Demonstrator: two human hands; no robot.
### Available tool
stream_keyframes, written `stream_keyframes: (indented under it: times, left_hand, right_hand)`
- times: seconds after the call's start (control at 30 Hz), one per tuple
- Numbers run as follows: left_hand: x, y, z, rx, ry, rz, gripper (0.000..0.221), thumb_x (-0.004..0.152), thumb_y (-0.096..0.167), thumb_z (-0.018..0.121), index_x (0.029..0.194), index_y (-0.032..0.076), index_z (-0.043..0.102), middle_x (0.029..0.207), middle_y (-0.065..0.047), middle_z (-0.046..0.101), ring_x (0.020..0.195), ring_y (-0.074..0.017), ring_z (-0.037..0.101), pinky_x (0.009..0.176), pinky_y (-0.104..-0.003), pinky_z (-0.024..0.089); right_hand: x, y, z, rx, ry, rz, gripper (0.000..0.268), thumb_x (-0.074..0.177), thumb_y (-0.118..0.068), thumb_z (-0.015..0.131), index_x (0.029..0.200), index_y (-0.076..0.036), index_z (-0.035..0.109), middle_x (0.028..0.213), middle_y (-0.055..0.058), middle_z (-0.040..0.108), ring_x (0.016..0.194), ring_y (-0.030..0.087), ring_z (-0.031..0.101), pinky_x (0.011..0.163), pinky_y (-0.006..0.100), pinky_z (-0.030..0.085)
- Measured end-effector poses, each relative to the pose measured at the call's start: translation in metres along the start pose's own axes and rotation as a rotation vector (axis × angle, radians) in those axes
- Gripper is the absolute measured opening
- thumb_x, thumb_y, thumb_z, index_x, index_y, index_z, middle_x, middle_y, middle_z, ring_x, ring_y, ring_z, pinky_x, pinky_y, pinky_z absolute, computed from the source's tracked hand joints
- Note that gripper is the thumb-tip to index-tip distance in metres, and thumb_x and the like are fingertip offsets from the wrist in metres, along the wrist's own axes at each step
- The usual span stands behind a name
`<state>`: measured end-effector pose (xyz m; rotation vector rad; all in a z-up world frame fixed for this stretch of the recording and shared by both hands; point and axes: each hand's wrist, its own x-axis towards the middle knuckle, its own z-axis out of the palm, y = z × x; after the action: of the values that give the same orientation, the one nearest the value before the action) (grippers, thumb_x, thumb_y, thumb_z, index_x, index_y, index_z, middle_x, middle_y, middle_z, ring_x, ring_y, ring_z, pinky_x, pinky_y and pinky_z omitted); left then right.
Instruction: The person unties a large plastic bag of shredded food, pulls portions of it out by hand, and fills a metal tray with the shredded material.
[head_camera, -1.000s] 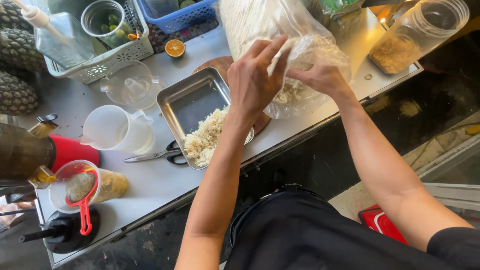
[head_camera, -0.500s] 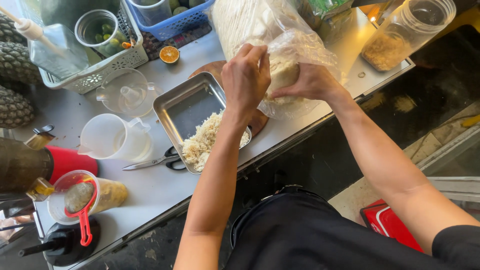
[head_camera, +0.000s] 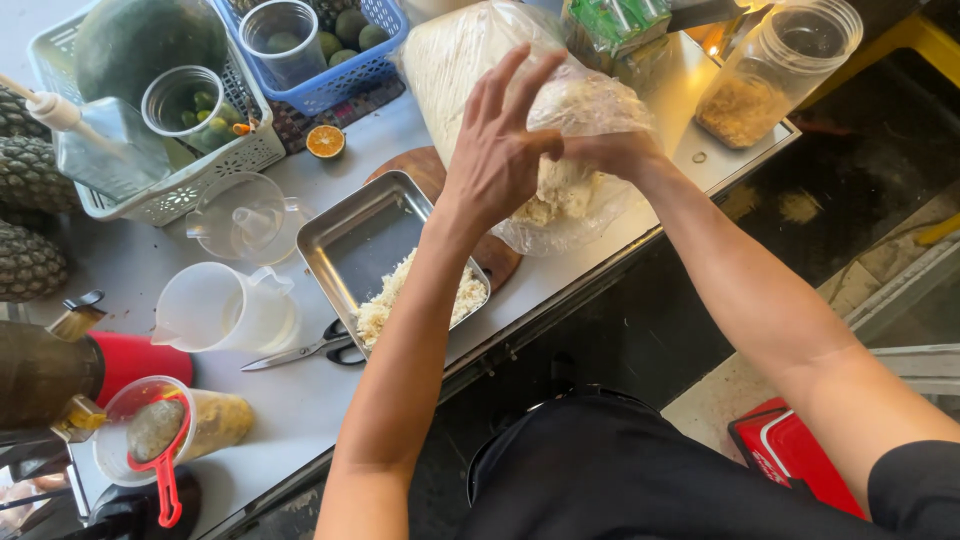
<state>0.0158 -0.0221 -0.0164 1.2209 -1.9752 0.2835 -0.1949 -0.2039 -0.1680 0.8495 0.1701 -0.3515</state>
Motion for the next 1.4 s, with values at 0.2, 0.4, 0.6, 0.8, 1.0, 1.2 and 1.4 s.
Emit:
stream_keyframes:
  times: [0.2,0.4,0.6,0.8,1.0,1.2,1.4]
  left_hand:
    - [0.012,-0.022,0.024,0.222,-0.16,-0.052,0.015,0.08,0.002,0.065,0.08,0.012,0.076,0.165,-0.009,0.024,0.15,-0.0448,0.03,0.116,-0.074,0.039]
    - [0.023,-0.029,0.006,0.3,-0.263,-0.172,0.068,0.074,-0.006,0.072,0.135,0.024,0.069,0.163,-0.009,0.022,0.085,-0.0291,0.066,0.063,-0.044,0.061]
    - [0.031,-0.037,0.0,0.193,-0.47,-0.247,0.085,0.072,-0.016,0.061,0.142,0.033,0.063,0.163,-0.008,0.029,0.091,-0.0337,0.072,0.067,-0.041,0.061]
    - [0.04,-0.056,0.012,-0.028,-0.544,-0.306,0.075,0.075,-0.01,0.057,0.14,0.027,0.06,0.151,0.003,0.05,0.134,-0.0245,0.051,0.108,-0.041,0.045]
    - [0.035,-0.065,0.029,-0.195,-0.413,-0.125,0.063,0.067,-0.001,0.064,0.126,0.02,0.076,0.14,-0.019,0.058,0.125,-0.0392,0.054,0.106,-0.042,0.042]
    - [0.024,-0.029,-0.004,-0.258,-0.312,-0.235,0.078,0.058,-0.014,0.053,0.122,0.023,0.079,0.139,-0.016,0.061,0.123,-0.0364,0.061,0.107,-0.042,0.048]
    - [-0.023,-0.017,-0.048,-0.626,-0.032,-0.21,0.033,0.099,0.012,0.072,0.132,0.013,0.067,0.136,-0.011,0.067,0.122,-0.0342,0.07,0.106,-0.056,0.056]
  right_hand:
    - [-0.01,0.123,-0.009,2.645,-0.715,1.103,0.065,0.092,-0.073,0.058,0.099,-0.009,0.067,0.076,0.003,0.067,0.061,0.015,0.061,0.052,0.03,0.051]
    - [-0.017,0.177,-0.024,2.223,0.043,1.357,0.072,0.067,-0.003,0.083,0.13,-0.024,0.057,0.144,0.019,0.056,0.083,0.031,0.072,0.065,0.039,0.063]
    - [-0.026,0.188,-0.018,2.066,0.161,1.474,0.065,0.078,-0.011,0.093,0.134,-0.015,0.061,0.105,0.012,0.074,0.075,0.021,0.069,0.055,0.029,0.058]
    - [-0.039,0.204,-0.027,2.314,0.249,1.684,0.073,0.075,-0.005,0.092,0.137,-0.017,0.057,0.12,0.016,0.069,0.1,0.029,0.071,0.085,0.039,0.063]
    - [-0.054,0.195,-0.028,2.919,0.435,1.944,0.066,0.079,-0.001,0.086,0.135,-0.011,0.051,0.13,0.009,0.063,0.119,0.025,0.066,0.104,0.033,0.061]
    - [-0.065,0.198,-0.03,3.309,-0.12,2.53,0.068,0.065,-0.008,0.091,0.126,-0.002,0.061,0.107,0.009,0.075,0.089,0.021,0.077,0.078,0.028,0.068]
    - [-0.076,0.234,-0.039,3.658,-0.301,2.546,0.072,0.064,-0.003,0.083,0.132,0.004,0.059,0.12,0.019,0.071,0.105,0.034,0.073,0.091,0.038,0.063]
